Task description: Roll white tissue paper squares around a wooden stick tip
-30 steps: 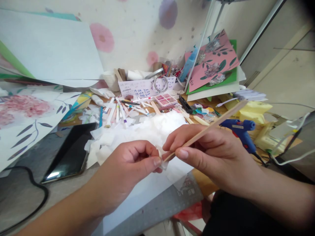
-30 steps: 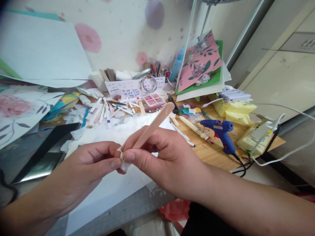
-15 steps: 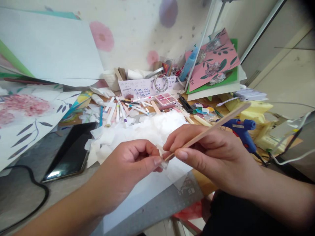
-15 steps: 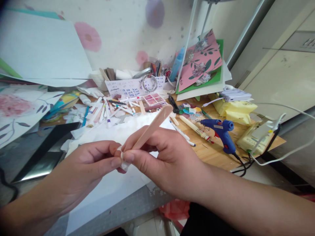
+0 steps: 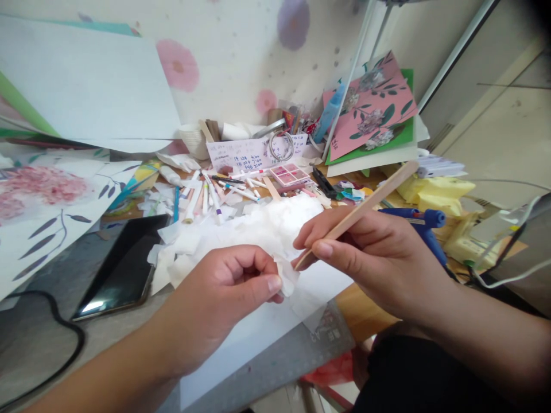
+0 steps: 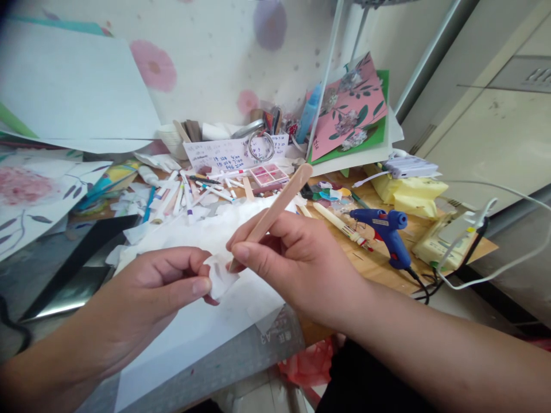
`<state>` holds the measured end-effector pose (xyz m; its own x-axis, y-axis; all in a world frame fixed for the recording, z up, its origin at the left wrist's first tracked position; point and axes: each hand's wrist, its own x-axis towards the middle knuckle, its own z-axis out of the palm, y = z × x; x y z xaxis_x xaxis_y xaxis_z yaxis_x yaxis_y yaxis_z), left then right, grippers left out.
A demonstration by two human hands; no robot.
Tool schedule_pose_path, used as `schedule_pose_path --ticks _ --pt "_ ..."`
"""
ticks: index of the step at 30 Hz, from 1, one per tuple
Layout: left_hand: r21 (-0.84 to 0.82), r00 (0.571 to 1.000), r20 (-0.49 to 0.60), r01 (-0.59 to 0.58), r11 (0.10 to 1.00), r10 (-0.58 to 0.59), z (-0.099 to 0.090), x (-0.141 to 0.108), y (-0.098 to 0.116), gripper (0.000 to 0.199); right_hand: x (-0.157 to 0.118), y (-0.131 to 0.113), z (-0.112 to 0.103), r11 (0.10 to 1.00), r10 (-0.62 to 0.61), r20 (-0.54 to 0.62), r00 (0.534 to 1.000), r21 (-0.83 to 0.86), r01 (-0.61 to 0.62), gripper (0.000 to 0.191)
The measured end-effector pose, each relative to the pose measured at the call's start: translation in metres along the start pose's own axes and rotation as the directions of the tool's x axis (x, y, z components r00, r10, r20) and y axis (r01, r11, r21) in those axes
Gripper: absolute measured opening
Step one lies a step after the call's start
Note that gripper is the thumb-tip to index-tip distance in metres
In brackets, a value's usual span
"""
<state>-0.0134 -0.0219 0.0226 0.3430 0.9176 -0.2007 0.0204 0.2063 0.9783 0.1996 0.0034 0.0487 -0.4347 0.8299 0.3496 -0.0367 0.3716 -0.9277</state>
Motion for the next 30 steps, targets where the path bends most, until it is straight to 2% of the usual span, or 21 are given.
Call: schedule_pose_path --ticks 9,13,17,20,22,24,27,30 --pt "0.019 0.997 -0.036 0.068 0.998 -0.067 0.000 0.001 -0.001 0.011 0.005 0.017 -0.017 0.996 0.039 -0.173 0.984 -0.073 -0.053 0.013" --pt "0.031 0.997 -0.041 0.070 0.997 -0.068 -0.001 -0.001 -0.003 0.013 0.009 0.028 -0.026 0.955 -0.005 -0.218 0.976 -0.292 -0.060 0.011" --pt "0.026 0.998 -0.038 0.055 0.998 -0.054 -0.001 0.001 -0.003 0.013 0.015 0.038 -0.035 0.887 0.021 -0.264 0.964 -0.440 -0.140 0.009" --pt "0.026 0.998 -0.046 0.047 0.999 -0.046 0.000 0.003 -0.003 0.014 0.013 0.030 -0.033 0.847 -0.069 -0.205 0.976 -0.528 -0.051 0.007" --pt "0.018 0.997 -0.057 0.044 0.999 -0.043 0.000 0.004 -0.004 0.013 0.009 0.018 -0.025 0.871 -0.170 -0.141 0.975 -0.484 0.082 0.008" --pt "0.007 0.998 -0.059 0.039 0.999 -0.039 0.000 0.003 -0.005 0.012 0.003 0.005 -0.016 0.935 -0.169 -0.096 0.981 -0.332 0.128 0.005" --pt "0.007 0.998 -0.063 0.029 1.000 -0.029 0.000 0.001 -0.006 0.012 -0.002 -0.007 -0.004 0.989 -0.092 -0.007 0.996 -0.120 0.091 0.004" --pt "0.003 0.997 -0.070 0.018 1.000 -0.018 0.000 0.000 -0.005 0.014 -0.002 -0.008 0.003 0.996 -0.054 0.051 0.997 -0.062 0.057 0.008"
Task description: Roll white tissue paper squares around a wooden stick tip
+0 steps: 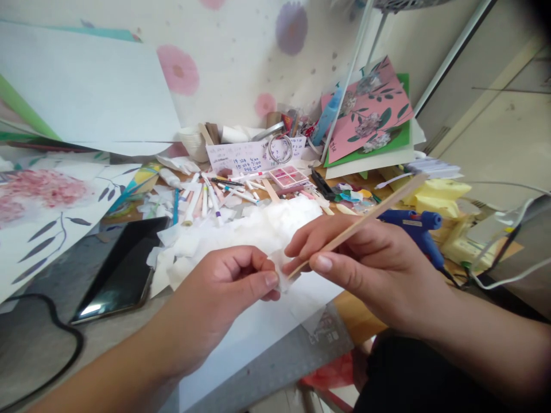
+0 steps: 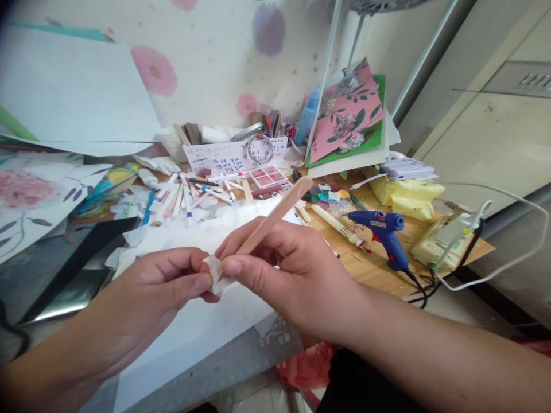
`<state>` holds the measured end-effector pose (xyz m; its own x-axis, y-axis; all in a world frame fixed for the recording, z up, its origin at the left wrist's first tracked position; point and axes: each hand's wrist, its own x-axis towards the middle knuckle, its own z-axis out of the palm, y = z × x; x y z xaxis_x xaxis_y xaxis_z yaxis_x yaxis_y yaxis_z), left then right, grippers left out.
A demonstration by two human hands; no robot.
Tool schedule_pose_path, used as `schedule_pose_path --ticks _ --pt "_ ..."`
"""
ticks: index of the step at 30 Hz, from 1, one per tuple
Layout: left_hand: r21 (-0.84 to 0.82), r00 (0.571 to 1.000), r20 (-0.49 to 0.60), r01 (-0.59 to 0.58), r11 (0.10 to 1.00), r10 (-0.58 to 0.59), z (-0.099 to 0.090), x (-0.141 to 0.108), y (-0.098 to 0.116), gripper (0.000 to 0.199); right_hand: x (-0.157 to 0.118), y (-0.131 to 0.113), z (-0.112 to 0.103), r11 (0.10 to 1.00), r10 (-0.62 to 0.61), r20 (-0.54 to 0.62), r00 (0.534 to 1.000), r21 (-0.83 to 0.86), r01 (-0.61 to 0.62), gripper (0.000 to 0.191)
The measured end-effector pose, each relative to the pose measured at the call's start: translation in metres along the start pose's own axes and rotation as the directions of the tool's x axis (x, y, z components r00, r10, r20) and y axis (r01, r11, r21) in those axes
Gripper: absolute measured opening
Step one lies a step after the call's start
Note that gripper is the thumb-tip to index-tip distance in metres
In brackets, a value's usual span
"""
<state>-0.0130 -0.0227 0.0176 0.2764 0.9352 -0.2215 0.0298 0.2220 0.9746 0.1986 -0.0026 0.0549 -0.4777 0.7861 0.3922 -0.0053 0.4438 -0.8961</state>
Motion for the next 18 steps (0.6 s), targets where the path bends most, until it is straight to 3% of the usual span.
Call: schedule_pose_path --ticks 12,18 --pt "0.022 1.000 -0.024 -0.008 1.000 0.009 0.0026 0.0033 0.0030 0.014 0.0032 0.0068 0.0066 0.995 0.059 0.026 0.998 0.082 -0.061 0.011" --pt "0.021 1.000 -0.002 -0.014 1.000 0.014 0.0029 0.0020 0.0052 0.013 0.0026 0.0082 0.0064 0.997 0.069 -0.006 0.998 0.037 -0.069 0.009"
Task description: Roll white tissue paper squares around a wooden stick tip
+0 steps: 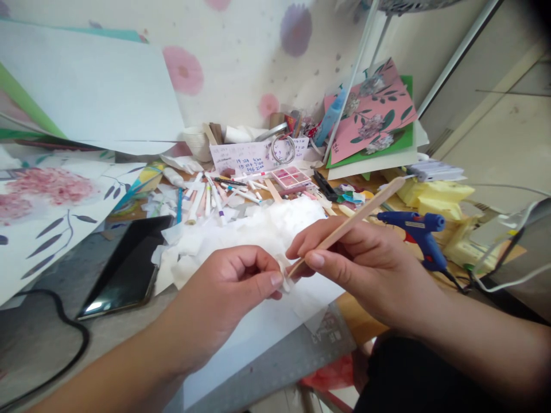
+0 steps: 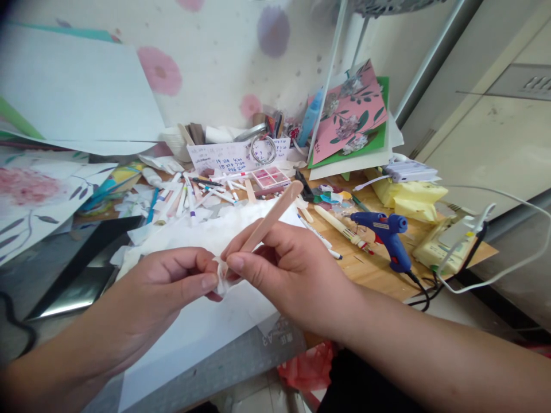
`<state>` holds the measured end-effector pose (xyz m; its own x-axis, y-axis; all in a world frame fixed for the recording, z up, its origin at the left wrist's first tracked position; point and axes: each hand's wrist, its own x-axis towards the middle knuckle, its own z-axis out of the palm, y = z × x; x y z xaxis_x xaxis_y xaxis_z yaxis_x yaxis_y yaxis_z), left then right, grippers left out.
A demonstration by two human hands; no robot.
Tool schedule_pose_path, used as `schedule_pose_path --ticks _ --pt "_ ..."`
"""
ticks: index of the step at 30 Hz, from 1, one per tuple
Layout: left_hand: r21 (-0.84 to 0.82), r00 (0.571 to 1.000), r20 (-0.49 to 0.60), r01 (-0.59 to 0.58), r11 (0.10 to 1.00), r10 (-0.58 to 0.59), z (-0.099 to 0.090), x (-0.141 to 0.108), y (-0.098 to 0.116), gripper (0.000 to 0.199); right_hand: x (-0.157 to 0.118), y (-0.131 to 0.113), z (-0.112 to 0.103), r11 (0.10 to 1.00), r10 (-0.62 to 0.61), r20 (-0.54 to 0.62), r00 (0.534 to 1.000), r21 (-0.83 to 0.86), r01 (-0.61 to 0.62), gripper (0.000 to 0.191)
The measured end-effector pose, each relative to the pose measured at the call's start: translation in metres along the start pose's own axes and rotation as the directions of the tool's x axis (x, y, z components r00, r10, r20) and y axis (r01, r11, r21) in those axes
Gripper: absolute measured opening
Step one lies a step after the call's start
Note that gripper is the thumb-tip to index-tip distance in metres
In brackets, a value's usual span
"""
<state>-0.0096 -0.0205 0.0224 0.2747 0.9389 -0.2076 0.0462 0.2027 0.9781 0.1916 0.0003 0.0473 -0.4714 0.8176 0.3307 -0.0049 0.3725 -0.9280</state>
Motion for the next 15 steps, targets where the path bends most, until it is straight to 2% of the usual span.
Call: schedule_pose_path --ticks 5,10,13,15 --pt "-0.006 0.999 -0.029 0.038 0.999 -0.038 -0.001 -0.001 0.001 0.015 0.003 0.006 -0.009 0.999 0.050 -0.089 0.995 -0.007 -0.051 0.007" --pt "0.032 0.998 -0.029 0.060 0.998 -0.059 -0.001 0.001 0.001 0.016 0.010 0.023 -0.028 0.992 0.092 -0.226 0.970 -0.062 -0.108 0.017" --pt "0.019 0.998 -0.026 0.059 0.998 -0.058 -0.001 0.002 0.001 0.015 0.013 0.034 -0.040 0.975 0.089 -0.279 0.956 -0.170 -0.140 0.018" --pt "0.010 0.998 -0.030 0.057 0.998 -0.056 -0.002 0.003 0.001 0.015 0.013 0.037 -0.044 0.944 0.037 -0.306 0.951 -0.302 -0.134 0.014"
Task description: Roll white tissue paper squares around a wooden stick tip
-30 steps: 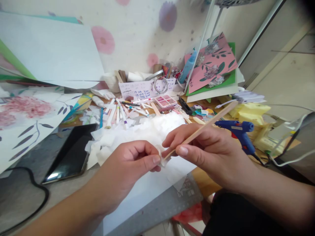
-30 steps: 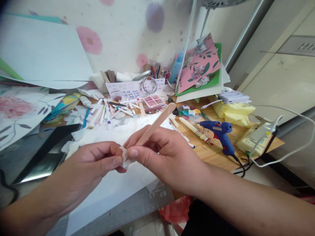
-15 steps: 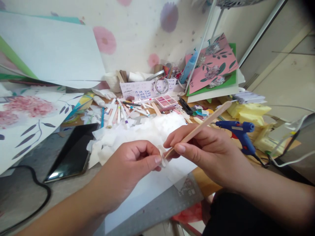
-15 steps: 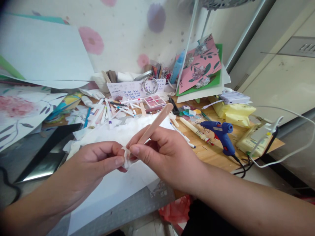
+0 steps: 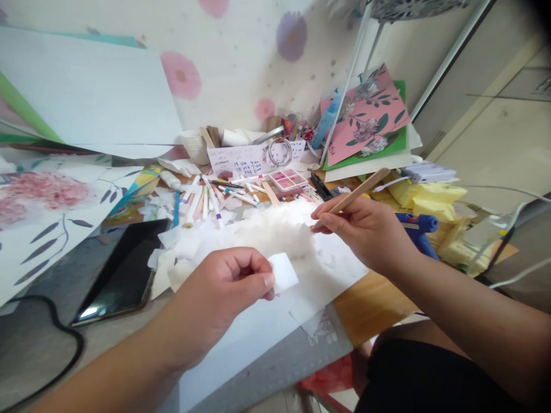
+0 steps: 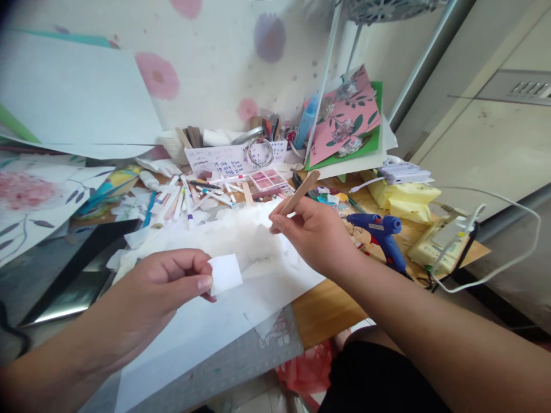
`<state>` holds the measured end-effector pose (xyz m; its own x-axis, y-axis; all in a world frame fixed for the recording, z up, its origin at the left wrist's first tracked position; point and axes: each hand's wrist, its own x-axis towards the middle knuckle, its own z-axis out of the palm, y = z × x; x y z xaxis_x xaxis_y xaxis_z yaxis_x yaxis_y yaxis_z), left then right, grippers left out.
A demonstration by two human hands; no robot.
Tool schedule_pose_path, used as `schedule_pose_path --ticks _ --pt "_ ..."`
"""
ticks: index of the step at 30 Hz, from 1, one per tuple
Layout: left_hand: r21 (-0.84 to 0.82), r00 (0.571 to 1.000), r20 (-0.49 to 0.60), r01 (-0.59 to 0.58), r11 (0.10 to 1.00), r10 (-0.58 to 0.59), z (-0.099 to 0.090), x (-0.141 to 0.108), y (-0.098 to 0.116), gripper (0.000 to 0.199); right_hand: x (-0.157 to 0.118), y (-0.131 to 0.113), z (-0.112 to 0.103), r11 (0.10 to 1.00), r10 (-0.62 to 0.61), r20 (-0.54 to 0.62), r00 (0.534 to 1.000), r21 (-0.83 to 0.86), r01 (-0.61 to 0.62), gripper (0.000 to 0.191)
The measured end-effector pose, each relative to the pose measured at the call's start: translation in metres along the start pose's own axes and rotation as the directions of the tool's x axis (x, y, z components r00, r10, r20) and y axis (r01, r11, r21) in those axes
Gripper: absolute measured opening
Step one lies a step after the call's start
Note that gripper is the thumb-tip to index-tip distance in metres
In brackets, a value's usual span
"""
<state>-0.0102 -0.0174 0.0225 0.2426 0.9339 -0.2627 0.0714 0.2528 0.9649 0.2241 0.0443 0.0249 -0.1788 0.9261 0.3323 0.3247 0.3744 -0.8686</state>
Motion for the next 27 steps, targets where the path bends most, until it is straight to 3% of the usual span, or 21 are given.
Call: schedule_pose_path --ticks 3,5,8,12,17,27 --pt "-0.002 1.000 -0.009 0.008 1.000 -0.008 0.000 0.000 -0.002 0.015 -0.005 -0.008 0.000 0.985 -0.135 -0.039 0.990 -0.110 0.130 0.008" --pt "-0.017 1.000 -0.011 0.010 1.000 -0.011 0.000 0.000 -0.003 0.014 -0.012 -0.022 0.003 0.985 -0.170 -0.002 0.986 -0.041 0.169 0.006" --pt "-0.046 1.000 0.000 -0.008 0.999 0.008 0.001 -0.002 -0.003 0.013 -0.024 -0.042 0.011 0.974 -0.152 0.190 0.970 0.198 0.114 0.006" --pt "-0.040 1.000 0.011 -0.019 0.999 0.020 0.001 -0.003 -0.002 0.015 -0.030 -0.051 0.022 0.944 -0.138 0.300 0.944 0.327 0.034 0.011" --pt "-0.060 0.999 0.023 -0.040 0.997 0.041 0.002 -0.002 -0.001 0.015 -0.027 -0.045 0.024 0.905 -0.052 0.306 0.951 0.417 -0.085 0.009" --pt "-0.031 0.999 0.012 -0.041 0.999 0.042 0.001 -0.003 -0.003 0.015 -0.028 -0.046 0.021 0.913 -0.053 0.298 0.953 0.401 -0.075 0.008"
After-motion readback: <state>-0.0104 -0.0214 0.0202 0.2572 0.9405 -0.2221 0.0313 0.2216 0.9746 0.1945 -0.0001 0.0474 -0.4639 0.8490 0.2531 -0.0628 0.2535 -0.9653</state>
